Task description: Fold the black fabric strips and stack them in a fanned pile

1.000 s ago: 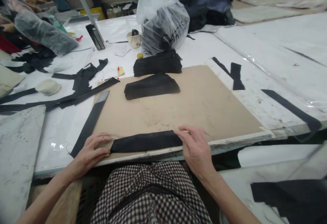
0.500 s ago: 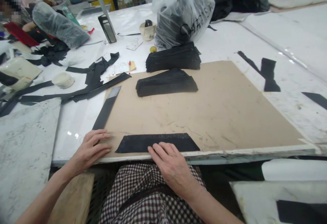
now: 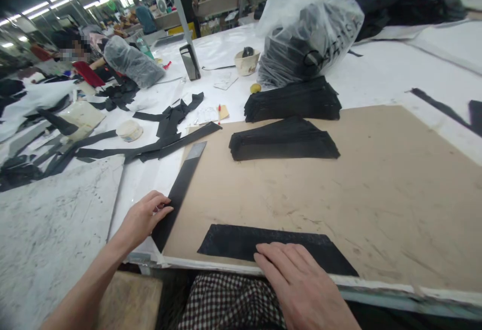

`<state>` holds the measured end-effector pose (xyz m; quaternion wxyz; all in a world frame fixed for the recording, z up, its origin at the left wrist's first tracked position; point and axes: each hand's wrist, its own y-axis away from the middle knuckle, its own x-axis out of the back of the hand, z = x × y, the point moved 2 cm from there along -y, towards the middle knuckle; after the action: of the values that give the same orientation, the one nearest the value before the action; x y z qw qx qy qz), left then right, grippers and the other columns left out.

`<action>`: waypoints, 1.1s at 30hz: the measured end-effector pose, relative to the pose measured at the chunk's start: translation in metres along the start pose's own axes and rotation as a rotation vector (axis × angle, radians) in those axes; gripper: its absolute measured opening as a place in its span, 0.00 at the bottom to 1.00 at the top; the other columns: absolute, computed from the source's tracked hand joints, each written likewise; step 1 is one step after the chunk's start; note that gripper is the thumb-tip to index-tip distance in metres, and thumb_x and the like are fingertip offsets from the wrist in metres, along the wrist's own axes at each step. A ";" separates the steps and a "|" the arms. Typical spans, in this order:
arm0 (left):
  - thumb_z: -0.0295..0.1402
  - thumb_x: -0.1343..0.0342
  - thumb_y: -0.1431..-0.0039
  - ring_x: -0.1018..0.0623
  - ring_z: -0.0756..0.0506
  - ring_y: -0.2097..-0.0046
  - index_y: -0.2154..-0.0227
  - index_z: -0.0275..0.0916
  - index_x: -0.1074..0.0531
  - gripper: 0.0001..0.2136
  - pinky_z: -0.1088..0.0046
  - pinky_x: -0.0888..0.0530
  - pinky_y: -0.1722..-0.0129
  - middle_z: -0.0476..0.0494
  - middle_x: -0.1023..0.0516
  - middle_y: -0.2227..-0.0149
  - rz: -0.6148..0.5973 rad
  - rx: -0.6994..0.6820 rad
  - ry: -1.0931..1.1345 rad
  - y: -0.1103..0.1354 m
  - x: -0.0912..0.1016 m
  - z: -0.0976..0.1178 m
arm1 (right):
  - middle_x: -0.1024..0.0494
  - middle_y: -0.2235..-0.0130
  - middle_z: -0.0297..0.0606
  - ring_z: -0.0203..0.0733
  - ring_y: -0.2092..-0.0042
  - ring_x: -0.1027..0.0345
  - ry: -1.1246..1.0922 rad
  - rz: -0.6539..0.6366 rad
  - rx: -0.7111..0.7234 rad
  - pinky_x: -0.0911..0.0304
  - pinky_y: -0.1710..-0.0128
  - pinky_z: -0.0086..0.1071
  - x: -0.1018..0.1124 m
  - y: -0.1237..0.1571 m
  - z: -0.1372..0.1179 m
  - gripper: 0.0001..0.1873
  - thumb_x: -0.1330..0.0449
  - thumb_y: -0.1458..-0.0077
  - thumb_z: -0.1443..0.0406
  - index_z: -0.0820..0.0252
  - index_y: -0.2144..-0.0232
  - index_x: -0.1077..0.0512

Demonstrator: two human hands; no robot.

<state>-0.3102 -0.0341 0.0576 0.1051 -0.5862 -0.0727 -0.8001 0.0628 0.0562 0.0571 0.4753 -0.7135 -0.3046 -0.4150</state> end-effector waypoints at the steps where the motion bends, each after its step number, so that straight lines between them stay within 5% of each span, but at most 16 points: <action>1: 0.37 0.47 0.35 0.23 0.47 0.60 0.62 0.41 0.27 0.07 0.71 0.28 0.61 0.46 0.25 0.59 -0.012 0.003 -0.015 -0.001 0.001 0.000 | 0.21 0.51 0.40 0.44 0.51 0.31 -0.001 0.008 0.013 0.38 0.49 0.41 0.004 -0.011 0.000 0.23 0.52 0.43 0.77 0.59 0.53 0.25; 6: 0.32 0.51 0.34 0.24 0.47 0.60 0.67 0.42 0.27 0.09 0.71 0.31 0.63 0.48 0.24 0.62 -0.018 0.009 -0.074 -0.009 0.005 0.005 | 0.22 0.51 0.45 0.46 0.53 0.31 -0.037 -0.022 0.112 0.38 0.49 0.44 0.000 -0.076 -0.001 0.20 0.51 0.40 0.76 0.63 0.51 0.26; 14: 0.27 0.49 0.43 0.29 0.50 0.68 0.72 0.41 0.31 0.04 0.73 0.32 0.64 0.52 0.26 0.69 0.027 0.095 0.283 -0.019 0.025 0.000 | 0.31 0.39 0.46 0.48 0.46 0.37 -0.113 -0.259 0.361 0.38 0.49 0.40 -0.073 -0.171 -0.006 0.20 0.51 0.36 0.72 0.65 0.43 0.33; 21: 0.29 0.50 0.39 0.29 0.50 0.68 0.68 0.41 0.33 0.03 0.74 0.33 0.67 0.50 0.28 0.67 0.055 0.024 0.361 -0.012 0.036 0.001 | 0.26 0.47 0.47 0.50 0.52 0.36 -0.030 -0.260 0.082 0.37 0.55 0.42 -0.119 -0.229 0.015 0.19 0.54 0.33 0.71 0.64 0.45 0.31; 28: 0.33 0.50 0.34 0.26 0.50 0.65 0.65 0.41 0.33 0.04 0.75 0.27 0.64 0.47 0.26 0.60 0.097 0.005 0.423 0.021 0.082 0.015 | 0.30 0.41 0.52 0.54 0.48 0.36 -0.180 -0.261 0.008 0.36 0.52 0.47 -0.115 -0.238 0.020 0.21 0.53 0.36 0.74 0.65 0.46 0.29; 31: 0.31 0.48 0.35 0.24 0.48 0.57 0.65 0.41 0.32 0.03 0.74 0.25 0.59 0.44 0.25 0.56 0.199 -0.106 0.296 0.039 0.095 0.035 | 0.29 0.41 0.50 0.51 0.46 0.34 -0.298 -0.284 0.018 0.36 0.48 0.45 -0.091 -0.225 0.009 0.22 0.44 0.41 0.74 0.64 0.45 0.30; 33: 0.28 0.47 0.36 0.23 0.46 0.52 0.61 0.42 0.30 0.03 0.73 0.25 0.53 0.43 0.25 0.52 0.265 -0.244 0.159 0.051 0.095 0.053 | 0.28 0.42 0.47 0.45 0.47 0.31 -0.597 -0.340 0.012 0.34 0.49 0.39 -0.069 -0.202 -0.003 0.28 0.39 0.42 0.68 0.61 0.40 0.35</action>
<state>-0.2760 -0.0790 0.1638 0.1431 -0.5338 0.1110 -0.8260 -0.1375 0.1237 0.0830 0.2936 -0.7397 -0.5471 -0.2594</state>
